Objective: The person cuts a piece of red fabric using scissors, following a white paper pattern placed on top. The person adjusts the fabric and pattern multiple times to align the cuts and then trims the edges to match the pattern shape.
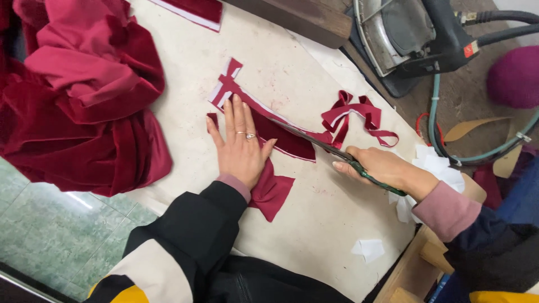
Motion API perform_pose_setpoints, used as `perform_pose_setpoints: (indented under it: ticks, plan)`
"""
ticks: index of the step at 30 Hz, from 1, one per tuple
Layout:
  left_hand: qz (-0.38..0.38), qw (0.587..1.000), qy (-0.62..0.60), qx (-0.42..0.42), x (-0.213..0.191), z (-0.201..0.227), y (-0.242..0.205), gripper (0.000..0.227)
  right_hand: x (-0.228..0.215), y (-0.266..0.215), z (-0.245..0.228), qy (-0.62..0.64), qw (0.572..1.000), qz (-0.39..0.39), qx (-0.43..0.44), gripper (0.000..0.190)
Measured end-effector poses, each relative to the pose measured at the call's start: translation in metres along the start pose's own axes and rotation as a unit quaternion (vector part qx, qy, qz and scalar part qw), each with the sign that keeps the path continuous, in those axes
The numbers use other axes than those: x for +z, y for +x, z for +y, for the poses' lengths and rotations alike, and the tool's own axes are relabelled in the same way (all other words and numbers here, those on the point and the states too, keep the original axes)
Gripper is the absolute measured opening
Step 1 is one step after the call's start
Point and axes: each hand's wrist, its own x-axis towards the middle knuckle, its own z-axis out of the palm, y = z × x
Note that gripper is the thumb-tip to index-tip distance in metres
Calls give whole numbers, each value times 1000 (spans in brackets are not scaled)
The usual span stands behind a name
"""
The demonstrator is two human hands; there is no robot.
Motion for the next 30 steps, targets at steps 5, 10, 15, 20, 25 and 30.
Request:
perform_pose_setpoints:
  ticks: [5, 10, 15, 20, 25, 30]
  plan:
    - [-24, 999, 13, 27, 8, 6, -3, 72, 0, 4, -3, 23, 1000, -3, -1, 55]
    - [-28, 999, 17, 13, 14, 3, -3, 77, 0, 3, -6, 36, 999, -7, -3, 53]
    - [-34, 999, 4, -21, 7, -2, -3, 90, 0, 4, -11, 47, 999, -7, -3, 53]
    - [-58, 998, -18, -26, 5, 0, -4, 88, 1, 4, -21, 40, 999, -3, 6, 54]
    - [-66, 997, -19, -24, 3, -1, -4, 87, 9, 4, -22, 15, 1000, 8, 18, 57]
    - [-71, 997, -32, -25, 2, -1, -4, 87, 12, -1, -32, -19, 998, 36, 37, 57]
